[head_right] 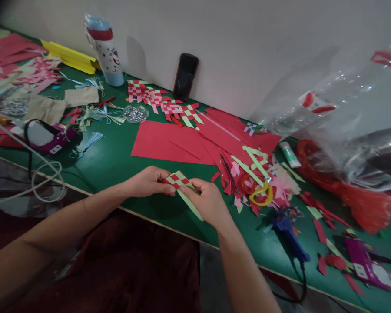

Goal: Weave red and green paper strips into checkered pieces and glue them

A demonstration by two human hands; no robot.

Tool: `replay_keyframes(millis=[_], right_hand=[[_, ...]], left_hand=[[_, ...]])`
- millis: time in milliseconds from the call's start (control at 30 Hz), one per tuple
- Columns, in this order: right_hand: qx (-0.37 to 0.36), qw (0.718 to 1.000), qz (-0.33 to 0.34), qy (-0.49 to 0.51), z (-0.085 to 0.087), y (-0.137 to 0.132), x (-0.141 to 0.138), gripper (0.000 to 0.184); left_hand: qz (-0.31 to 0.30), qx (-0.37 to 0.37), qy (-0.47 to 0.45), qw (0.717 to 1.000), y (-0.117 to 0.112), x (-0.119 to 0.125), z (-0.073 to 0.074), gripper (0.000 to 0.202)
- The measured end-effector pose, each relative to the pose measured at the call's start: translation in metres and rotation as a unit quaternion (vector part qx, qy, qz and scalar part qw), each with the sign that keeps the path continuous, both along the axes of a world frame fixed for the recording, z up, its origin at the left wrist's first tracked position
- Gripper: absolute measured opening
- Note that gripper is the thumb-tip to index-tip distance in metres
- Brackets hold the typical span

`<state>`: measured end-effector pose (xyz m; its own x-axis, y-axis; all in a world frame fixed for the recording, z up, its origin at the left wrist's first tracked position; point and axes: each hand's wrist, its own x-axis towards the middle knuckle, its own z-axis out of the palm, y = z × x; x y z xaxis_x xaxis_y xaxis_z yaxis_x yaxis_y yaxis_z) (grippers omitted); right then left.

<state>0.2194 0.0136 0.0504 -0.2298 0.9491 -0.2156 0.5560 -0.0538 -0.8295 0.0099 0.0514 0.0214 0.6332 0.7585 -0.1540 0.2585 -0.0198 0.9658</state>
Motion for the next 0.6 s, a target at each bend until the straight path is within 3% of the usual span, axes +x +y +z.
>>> replay_keyframes(millis=[600], right_hand=[[-0.024,0.998,0.051,-0.012,0.0043,0.0052,0.0035,0.033]], left_hand=[[0.007,-0.027,-0.016,0.999,-0.0031,0.0001,0.0064,0.015]])
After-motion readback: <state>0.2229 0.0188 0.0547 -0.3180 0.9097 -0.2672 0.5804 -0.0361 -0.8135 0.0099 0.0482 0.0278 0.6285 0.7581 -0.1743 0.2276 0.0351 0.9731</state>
